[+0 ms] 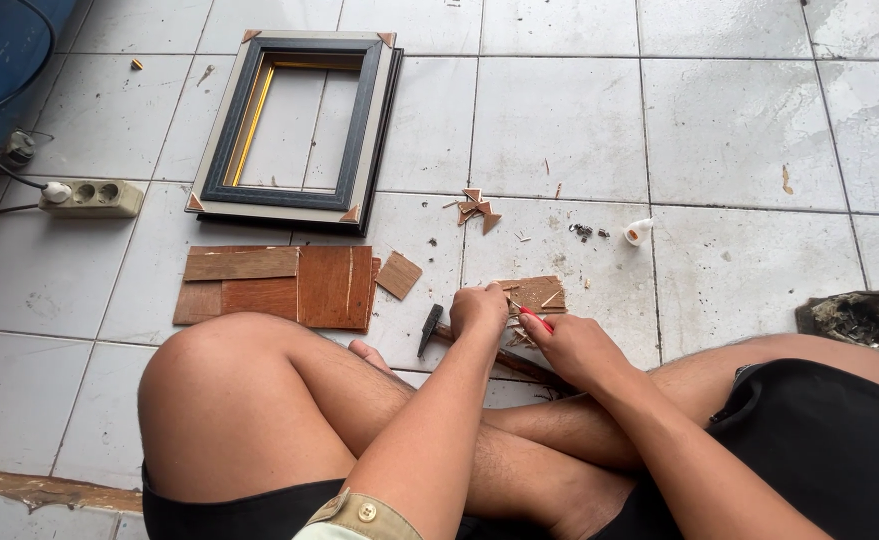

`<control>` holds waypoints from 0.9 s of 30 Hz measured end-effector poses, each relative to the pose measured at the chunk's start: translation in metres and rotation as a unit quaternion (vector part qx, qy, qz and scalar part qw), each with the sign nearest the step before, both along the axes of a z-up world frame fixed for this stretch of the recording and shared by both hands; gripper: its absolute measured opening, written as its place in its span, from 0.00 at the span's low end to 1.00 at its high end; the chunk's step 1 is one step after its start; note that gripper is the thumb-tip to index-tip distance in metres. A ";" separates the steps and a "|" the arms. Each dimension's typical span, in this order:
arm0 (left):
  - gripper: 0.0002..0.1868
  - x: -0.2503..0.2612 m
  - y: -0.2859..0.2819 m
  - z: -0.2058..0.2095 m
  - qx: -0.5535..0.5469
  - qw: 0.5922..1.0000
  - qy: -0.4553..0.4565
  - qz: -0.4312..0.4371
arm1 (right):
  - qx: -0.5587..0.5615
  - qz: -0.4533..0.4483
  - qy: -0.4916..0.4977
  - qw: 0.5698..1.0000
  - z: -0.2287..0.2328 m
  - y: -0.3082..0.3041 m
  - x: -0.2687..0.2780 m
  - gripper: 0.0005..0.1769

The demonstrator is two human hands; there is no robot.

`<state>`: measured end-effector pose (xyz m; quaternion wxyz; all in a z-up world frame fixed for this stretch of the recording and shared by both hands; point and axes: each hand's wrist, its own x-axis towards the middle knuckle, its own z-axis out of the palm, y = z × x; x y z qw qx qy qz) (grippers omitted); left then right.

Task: A person sitting on the floor uses a utility knife to shave and cut small pieces of thin wood for a craft project.

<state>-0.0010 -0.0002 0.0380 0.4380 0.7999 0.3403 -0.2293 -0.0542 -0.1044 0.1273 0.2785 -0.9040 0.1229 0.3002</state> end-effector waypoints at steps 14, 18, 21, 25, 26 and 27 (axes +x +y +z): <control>0.15 0.000 0.001 -0.006 -0.004 1.000 -0.006 0.001 | -0.010 0.013 -0.003 1.000 -0.009 0.003 0.004 0.31; 0.16 0.002 0.000 -0.012 0.004 1.000 -0.002 -0.010 | -0.025 0.014 -0.004 1.000 -0.014 0.003 0.005 0.31; 0.15 0.001 -0.001 -0.006 -0.001 1.000 -0.009 0.005 | -0.031 0.005 0.008 0.999 -0.019 0.002 0.008 0.33; 0.16 0.005 -0.002 -0.012 0.007 1.000 -0.001 0.007 | -0.028 0.003 0.008 1.000 -0.012 0.004 0.008 0.32; 0.16 0.006 -0.002 -0.007 0.000 1.000 -0.004 0.021 | -0.029 0.003 0.008 1.000 -0.013 0.004 0.008 0.33; 0.16 0.004 -0.003 -0.002 -0.008 0.999 -0.003 0.035 | -0.030 0.004 0.012 0.999 -0.014 0.003 0.006 0.33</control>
